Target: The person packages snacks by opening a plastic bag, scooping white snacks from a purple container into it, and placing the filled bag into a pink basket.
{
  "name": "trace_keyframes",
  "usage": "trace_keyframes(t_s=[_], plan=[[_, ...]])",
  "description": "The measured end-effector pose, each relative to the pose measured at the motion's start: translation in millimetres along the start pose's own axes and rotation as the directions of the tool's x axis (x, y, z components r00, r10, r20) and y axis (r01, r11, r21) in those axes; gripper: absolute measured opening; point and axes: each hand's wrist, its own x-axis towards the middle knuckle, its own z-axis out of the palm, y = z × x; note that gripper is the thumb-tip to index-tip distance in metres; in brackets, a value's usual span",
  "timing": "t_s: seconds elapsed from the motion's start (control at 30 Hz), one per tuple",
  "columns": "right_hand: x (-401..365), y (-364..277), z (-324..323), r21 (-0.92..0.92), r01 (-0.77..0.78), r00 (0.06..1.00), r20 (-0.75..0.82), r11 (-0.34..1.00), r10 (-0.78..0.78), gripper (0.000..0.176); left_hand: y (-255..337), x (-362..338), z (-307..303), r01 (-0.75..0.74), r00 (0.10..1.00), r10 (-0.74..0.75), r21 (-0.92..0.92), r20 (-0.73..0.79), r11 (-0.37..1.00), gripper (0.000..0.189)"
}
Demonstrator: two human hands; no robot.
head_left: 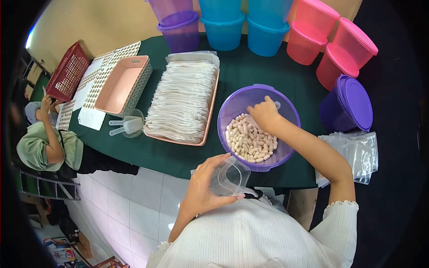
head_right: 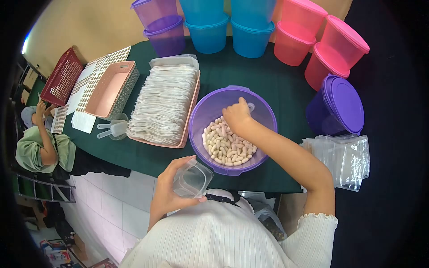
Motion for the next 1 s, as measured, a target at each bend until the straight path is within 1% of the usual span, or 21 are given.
trace_keyframes(t_s=[0.03, 0.07, 0.1, 0.13, 0.17, 0.23, 0.27, 0.3, 0.37, 0.4, 0.43, 0.47, 0.5, 0.63, 0.7, 0.73, 0.8, 0.83, 0.9, 0.97, 1.0], plan=[[2, -3, 1, 0.000, 0.001, 1.000, -0.003, 1.000, -0.001, 0.041, 0, 1, 1, -0.010, 1.000, 0.010, -0.001, 0.017, 1.000, 0.077], [5, -6, 4, -0.048, -0.045, 0.984, -0.177, 0.998, 0.036, 0.030, 1, 1, 3, -0.012, 1.000, 0.012, 0.001, 0.017, 1.000, 0.077], [9, -8, 7, -0.087, -0.100, 0.936, -0.347, 0.991, 0.064, 0.020, 1, 2, 4, -0.002, 0.999, 0.003, -0.017, 0.046, 1.000, 0.077], [13, -7, 8, -0.118, -0.022, 0.938, -0.347, 0.993, -0.020, 0.020, 2, 3, 5, 0.006, 0.997, -0.004, -0.034, 0.078, 0.999, 0.077], [16, -10, 11, -0.111, -0.032, 0.937, -0.349, 0.993, -0.009, 0.020, 3, 4, 5, 0.000, 0.996, 0.003, -0.031, 0.086, 1.000, 0.077], [21, -18, 21, -0.133, 0.021, 0.948, -0.313, 0.991, -0.062, 0.019, 5, 6, 5, -0.037, 0.994, 0.039, -0.020, 0.104, 0.999, 0.078], [21, -18, 26, -0.192, 0.035, 0.926, -0.362, 0.981, -0.104, 0.020, 5, 7, 5, -0.047, 0.993, 0.049, -0.017, 0.111, 0.999, 0.078], [25, -18, 31, -0.192, 0.025, 0.926, -0.366, 0.981, -0.095, 0.020, 5, 7, 5, -0.032, 0.993, 0.035, -0.024, 0.114, 0.999, 0.078], [35, -18, 41, -0.190, -0.027, 0.951, -0.309, 0.981, -0.034, 0.020, 2, 9, 6, -0.019, 0.992, 0.023, -0.032, 0.121, 0.999, 0.078], [31, -18, 35, -0.224, -0.053, 0.981, -0.194, 0.973, 0.009, 0.020, 0, 9, 8, -0.013, 0.992, 0.017, -0.025, 0.127, 1.000, 0.080], [33, -16, 35, -0.221, -0.055, 0.982, -0.190, 0.974, 0.012, 0.020, -2, 10, 9, -0.006, 0.991, 0.009, -0.021, 0.132, 1.000, 0.081], [37, -11, 36, -0.118, -0.048, 0.999, 0.007, 0.992, 0.049, 0.021, -2, 10, 9, -0.004, 0.990, 0.007, -0.024, 0.138, 1.000, 0.081], [38, -9, 34, -0.016, -0.060, 0.976, 0.207, 0.998, 0.062, 0.022, -3, 11, 8, -0.015, 0.989, 0.019, -0.029, 0.145, 0.999, 0.084], [23, -1, 23, 0.093, -0.077, 0.982, 0.176, 0.993, 0.060, 0.019, -4, 14, 4, 0.016, 0.982, -0.008, -0.040, 0.191, 0.999, 0.090], [17, 2, 14, 0.103, 0.012, 0.949, 0.313, 0.995, -0.044, 0.033, -5, 16, 4, 0.018, 0.983, -0.010, -0.044, 0.185, 0.999, 0.091], [18, 3, 15, 0.108, 0.009, 0.948, 0.315, 0.994, -0.043, 0.033, -7, 17, 4, 0.016, 0.984, -0.007, -0.049, 0.176, 0.999, 0.092], [22, 6, 17, 0.232, 0.032, 0.833, 0.531, 0.972, -0.154, 0.044, -9, 17, 3, 0.007, 0.984, 0.003, -0.055, 0.176, 0.998, 0.093], [26, 9, 23, 0.235, 0.027, 0.833, 0.532, 0.972, -0.152, 0.044, -11, 18, 2, 0.001, 0.985, 0.010, -0.062, 0.170, 0.998, 0.094], [31, 13, 28, 0.440, -0.010, 0.773, 0.573, 0.898, -0.273, 0.048, -13, 19, 3, -0.017, 0.984, 0.028, -0.061, 0.175, 0.998, 0.095], [27, 20, 20, 0.479, -0.014, 0.796, 0.537, 0.878, -0.281, 0.048, -16, 19, 1, -0.036, 0.984, 0.046, -0.060, 0.172, 0.998, 0.097], [22, 22, 10, 0.517, -0.014, 0.818, 0.499, 0.856, -0.288, 0.049, -20, 19, -2, -0.064, 0.980, 0.089, -0.143, 0.178, 0.988, 0.100]])
